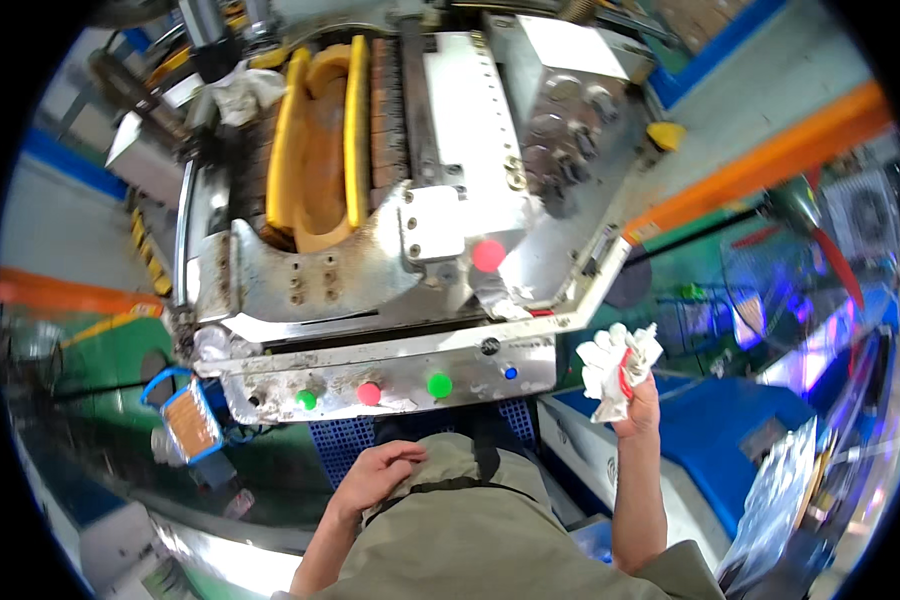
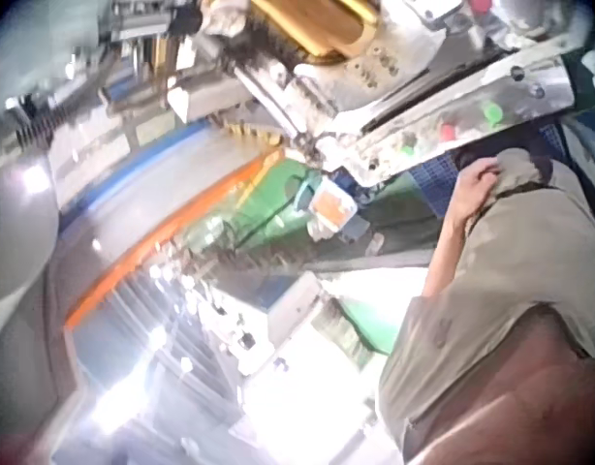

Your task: The person wipes the metal surfaces of an industrial machine using a white cloth. They clean various parts of the machine's exterior and interior, including the control panel area and the central mold section, repeatedly folding the cloth to use clean sections.

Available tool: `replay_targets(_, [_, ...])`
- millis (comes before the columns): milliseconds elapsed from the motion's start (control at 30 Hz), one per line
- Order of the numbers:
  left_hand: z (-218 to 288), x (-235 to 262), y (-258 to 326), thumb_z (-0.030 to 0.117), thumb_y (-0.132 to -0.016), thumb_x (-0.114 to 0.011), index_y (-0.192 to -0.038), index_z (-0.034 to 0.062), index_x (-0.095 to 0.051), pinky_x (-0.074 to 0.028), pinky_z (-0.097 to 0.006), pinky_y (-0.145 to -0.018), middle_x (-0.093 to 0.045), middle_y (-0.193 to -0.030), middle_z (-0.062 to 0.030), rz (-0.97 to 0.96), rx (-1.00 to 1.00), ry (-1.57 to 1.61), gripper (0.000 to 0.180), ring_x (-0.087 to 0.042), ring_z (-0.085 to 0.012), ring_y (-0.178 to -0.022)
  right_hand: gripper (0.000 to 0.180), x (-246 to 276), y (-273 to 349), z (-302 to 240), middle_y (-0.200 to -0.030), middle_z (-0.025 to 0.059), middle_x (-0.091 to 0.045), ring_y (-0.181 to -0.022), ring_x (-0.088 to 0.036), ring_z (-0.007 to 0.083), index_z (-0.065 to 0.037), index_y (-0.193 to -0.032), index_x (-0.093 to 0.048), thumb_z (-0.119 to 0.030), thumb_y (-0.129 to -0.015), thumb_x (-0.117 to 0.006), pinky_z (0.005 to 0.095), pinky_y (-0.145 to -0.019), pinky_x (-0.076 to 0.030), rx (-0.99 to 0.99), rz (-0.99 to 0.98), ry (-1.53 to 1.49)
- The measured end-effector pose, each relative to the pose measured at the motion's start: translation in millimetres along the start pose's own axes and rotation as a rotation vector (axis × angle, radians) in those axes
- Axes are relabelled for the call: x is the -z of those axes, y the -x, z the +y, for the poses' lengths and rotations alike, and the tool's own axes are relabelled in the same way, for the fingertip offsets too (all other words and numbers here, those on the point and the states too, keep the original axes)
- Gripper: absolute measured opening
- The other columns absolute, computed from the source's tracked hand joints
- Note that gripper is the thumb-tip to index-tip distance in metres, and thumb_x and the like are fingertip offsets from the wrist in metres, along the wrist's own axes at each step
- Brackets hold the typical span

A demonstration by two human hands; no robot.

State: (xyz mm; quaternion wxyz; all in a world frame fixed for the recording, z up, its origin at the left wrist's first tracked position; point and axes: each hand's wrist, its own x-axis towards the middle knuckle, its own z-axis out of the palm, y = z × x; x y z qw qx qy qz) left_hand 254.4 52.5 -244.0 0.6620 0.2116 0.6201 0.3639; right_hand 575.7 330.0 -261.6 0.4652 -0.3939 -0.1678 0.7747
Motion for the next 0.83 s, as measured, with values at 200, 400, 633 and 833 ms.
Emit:
replay_targets(200, [29, -34, -7, 0.007, -0.090, -0.055, -0.118, -0.0018, -0.068, -0.050, -0.028, -0.094, -0.072, -0.111, -0.0089, 0.222, -0.045, -0.053, 0.032, -0.065, -0.0139, -0.105, 0.055, 0, -54, -18, -0.130, 0.0160, -0.062, -0.110, -0.067, 0.0271, -0.001, -0.140, -0.048, 0.002, -0.086, -0.061, 0.0415, -0.094, -0.057, -0.189, -0.240, 0.070])
replay_targets(400, [19, -39, -1, 0.013, -0.089, -0.058, -0.118, 0.0017, -0.068, -0.051, -0.029, -0.090, -0.073, -0.106, -0.0087, 0.289, -0.079, -0.094, 0.033, -0.066, -0.0144, -0.099, 0.050, -48, -61, -11, -0.126, 0.0132, -0.064, -0.106, -0.066, 0.0255, -0.004, -0.138, -0.053, -0.012, -0.090, -0.067, 0.0406, -0.089, -0.056, -0.256, -0.178, 0.050])
replay_targets(633, [-20, -22, 21, 0.018, -0.088, -0.060, -0.119, 0.0012, -0.067, -0.052, -0.030, -0.087, -0.073, -0.103, -0.0113, 0.385, -0.192, 0.026, 0.035, -0.068, -0.0169, -0.095, 0.058, -100, -34, 15, -0.124, 0.0075, -0.051, -0.110, -0.054, 0.0241, -0.009, -0.134, -0.047, -0.032, -0.087, -0.071, 0.0340, -0.084, -0.052, -0.290, -0.700, 0.060])
replay_targets(833, [-59, 11, 79, 0.015, -0.089, -0.059, -0.122, 0.0027, -0.067, -0.050, -0.031, -0.096, -0.072, -0.113, -0.0111, 0.421, -0.061, 0.026, 0.036, -0.066, -0.0186, -0.105, 0.034, -174, 38, 58, -0.103, 0.0050, -0.043, -0.091, -0.046, 0.0201, -0.009, -0.123, -0.048, -0.034, -0.101, -0.053, 0.0287, -0.062, -0.045, -0.426, -0.427, 0.054])
